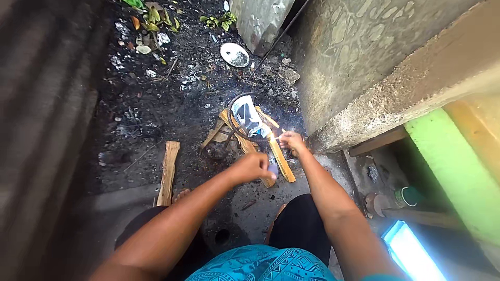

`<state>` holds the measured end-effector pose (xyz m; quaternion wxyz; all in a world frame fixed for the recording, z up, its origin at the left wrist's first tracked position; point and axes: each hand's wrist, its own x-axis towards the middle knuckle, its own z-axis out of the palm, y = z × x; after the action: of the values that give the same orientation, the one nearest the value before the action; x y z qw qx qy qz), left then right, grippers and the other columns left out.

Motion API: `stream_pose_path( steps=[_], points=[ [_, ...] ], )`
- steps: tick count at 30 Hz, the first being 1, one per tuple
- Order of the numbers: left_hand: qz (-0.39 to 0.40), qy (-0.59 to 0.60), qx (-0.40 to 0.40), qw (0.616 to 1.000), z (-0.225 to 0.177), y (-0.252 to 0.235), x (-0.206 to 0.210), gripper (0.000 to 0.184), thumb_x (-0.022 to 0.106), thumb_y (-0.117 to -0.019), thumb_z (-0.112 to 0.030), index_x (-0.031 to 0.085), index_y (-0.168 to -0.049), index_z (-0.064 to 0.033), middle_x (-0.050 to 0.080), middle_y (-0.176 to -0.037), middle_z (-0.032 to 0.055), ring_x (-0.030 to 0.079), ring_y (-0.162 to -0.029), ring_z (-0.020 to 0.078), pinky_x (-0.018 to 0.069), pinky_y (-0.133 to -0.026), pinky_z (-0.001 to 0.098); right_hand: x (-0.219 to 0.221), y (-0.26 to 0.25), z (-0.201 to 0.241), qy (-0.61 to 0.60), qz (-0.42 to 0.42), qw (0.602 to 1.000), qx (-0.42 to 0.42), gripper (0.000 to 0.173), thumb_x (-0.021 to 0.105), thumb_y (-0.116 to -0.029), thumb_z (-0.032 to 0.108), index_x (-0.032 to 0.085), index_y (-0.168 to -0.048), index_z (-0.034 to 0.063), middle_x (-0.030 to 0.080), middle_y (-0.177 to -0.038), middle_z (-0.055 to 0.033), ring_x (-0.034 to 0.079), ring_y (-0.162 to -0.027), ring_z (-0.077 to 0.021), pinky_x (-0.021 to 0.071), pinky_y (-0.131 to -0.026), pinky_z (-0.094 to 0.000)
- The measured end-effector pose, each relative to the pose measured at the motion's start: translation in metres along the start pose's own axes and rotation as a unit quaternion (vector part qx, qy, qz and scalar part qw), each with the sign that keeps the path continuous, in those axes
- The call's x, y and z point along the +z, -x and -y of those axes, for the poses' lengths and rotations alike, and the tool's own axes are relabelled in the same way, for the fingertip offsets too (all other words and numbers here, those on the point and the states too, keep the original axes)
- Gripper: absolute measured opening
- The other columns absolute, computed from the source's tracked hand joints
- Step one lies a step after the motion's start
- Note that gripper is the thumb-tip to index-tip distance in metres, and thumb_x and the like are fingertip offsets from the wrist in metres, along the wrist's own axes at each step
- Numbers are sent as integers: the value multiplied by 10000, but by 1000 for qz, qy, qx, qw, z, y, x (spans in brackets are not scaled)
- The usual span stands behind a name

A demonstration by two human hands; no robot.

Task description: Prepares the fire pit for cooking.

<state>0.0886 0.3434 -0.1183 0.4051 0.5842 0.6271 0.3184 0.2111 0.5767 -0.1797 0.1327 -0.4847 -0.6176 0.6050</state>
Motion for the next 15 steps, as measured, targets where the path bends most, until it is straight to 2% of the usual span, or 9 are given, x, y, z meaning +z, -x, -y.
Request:
stream_pose_path(
  steps=[1, 3, 4, 6, 10, 13, 15],
  points=[
    [93, -93, 14, 991, -1, 1, 13, 393, 816, -873, -366, 679, -929, -1, 668, -916, 146, 648, -872, 296, 534, -817, 539, 3, -8, -13, 47, 9, 998, 50, 218, 599, -1015, 52, 601, -1211, -45, 658, -980, -149, 626, -735, -166, 564, -703, -336],
    [244, -249, 30, 937, -8, 6, 37, 400, 769, -915, -358, 681, -1093, -11, 683, -1033, 208, 671, -980, 412, 522, -834, 654, 14, -20, -29, 127, 14, 985, 119, 274, 528, -1049, 75, 577, -1301, -21, 650, -1067, -181, 640, -806, -200, 562, -756, -366],
    [292, -290, 25, 911, -12, 9, 48, 412, 760, -921, -337, 668, -1171, -21, 686, -1087, 224, 673, -1021, 440, 521, -832, 678, 21, -26, -34, 152, 14, 979, 137, 287, 509, -1061, 89, 569, -1325, -8, 644, -1091, -185, 640, -828, -210, 558, -769, -373],
    [348, -313, 21, 883, -14, 12, 62, 428, 752, -929, -315, 642, -1210, -12, 683, -1096, 235, 667, -1033, 452, 518, -821, 674, 30, -44, -46, 169, 12, 974, 151, 303, 504, -1067, 113, 566, -1344, 7, 639, -1144, -199, 649, -882, -237, 558, -809, -403],
    [357, -309, 21, 881, -10, 11, 63, 409, 748, -926, -295, 631, -1183, 0, 680, -1057, 229, 668, -1018, 434, 524, -807, 642, 48, -70, -73, 131, -21, 981, 142, 298, 547, -1056, 146, 622, -1293, -17, 668, -1138, -194, 671, -909, -238, 565, -837, -398],
    [342, -313, 4, 886, -7, 9, 55, 410, 738, -935, -287, 617, -1207, -5, 669, -1094, 226, 663, -1041, 431, 531, -812, 632, 54, -79, -85, 185, 2, 969, 165, 322, 508, -1060, 126, 619, -1315, -36, 654, -1286, -225, 676, -1120, -300, 542, -998, -459],
    [337, -310, -1, 889, -6, 7, 49, 414, 737, -934, -284, 612, -1219, -10, 665, -1113, 227, 659, -1052, 432, 532, -813, 630, 54, -82, -86, 193, 6, 965, 175, 335, 467, -1078, 154, 615, -1323, -22, 654, -1287, -213, 675, -1115, -295, 541, -979, -457]
  ],
)
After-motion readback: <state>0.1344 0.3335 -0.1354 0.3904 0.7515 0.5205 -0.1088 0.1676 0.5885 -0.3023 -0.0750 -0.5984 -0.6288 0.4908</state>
